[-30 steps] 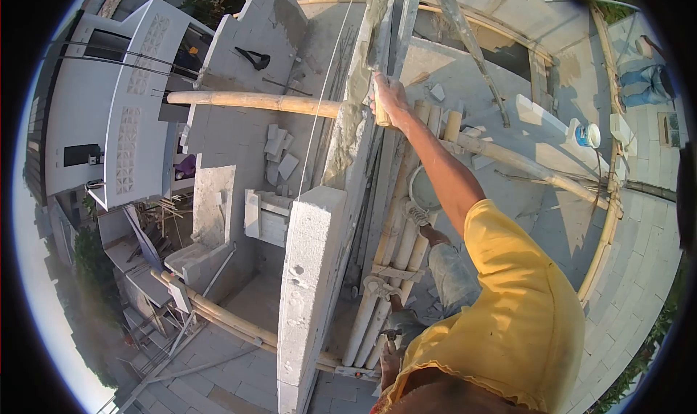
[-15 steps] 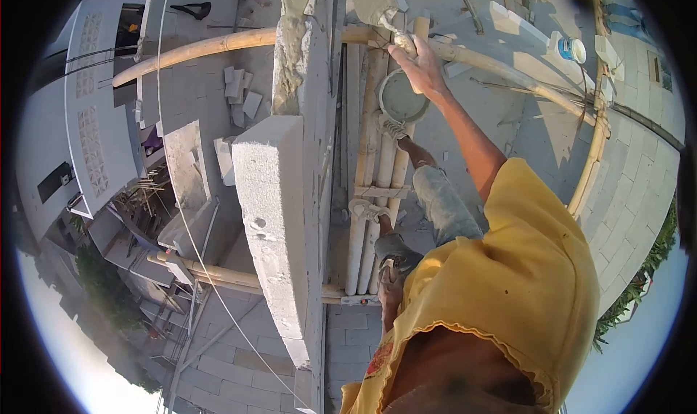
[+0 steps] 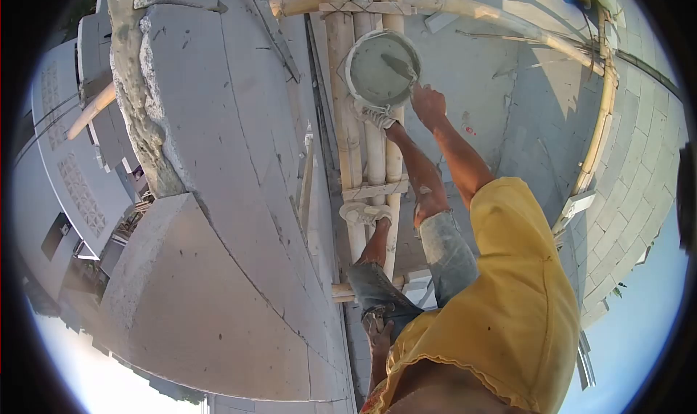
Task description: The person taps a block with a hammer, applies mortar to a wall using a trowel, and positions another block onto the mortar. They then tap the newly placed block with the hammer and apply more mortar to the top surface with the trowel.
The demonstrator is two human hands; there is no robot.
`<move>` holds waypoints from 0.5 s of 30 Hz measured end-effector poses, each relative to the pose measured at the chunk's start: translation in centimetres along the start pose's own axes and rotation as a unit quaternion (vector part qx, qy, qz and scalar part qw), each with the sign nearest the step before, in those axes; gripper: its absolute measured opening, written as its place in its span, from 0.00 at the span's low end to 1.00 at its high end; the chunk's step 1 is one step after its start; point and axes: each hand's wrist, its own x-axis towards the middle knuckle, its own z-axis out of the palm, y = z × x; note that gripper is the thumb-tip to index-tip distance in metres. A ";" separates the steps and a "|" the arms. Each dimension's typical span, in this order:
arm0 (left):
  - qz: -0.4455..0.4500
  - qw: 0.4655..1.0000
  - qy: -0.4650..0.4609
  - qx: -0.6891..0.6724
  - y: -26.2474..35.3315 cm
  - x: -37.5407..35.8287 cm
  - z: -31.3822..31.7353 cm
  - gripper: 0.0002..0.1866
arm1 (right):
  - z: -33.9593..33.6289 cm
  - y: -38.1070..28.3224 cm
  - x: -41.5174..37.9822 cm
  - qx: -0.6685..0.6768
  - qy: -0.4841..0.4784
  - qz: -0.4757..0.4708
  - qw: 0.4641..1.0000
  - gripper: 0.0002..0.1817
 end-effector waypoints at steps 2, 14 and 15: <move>0.022 0.999 -0.027 0.026 -2.1 0.1 1.0 0.33 | 2.4 -1.2 2.7 0.049 -0.048 0.016 0.997 0.23; -0.125 0.978 0.002 -0.165 6.3 1.3 -3.2 0.32 | 0.4 4.2 -12.6 0.496 -0.074 0.076 0.862 0.18; -0.118 0.981 0.014 -0.156 6.6 0.5 -3.2 0.32 | -1.9 3.8 -14.3 0.490 -0.101 0.064 0.864 0.21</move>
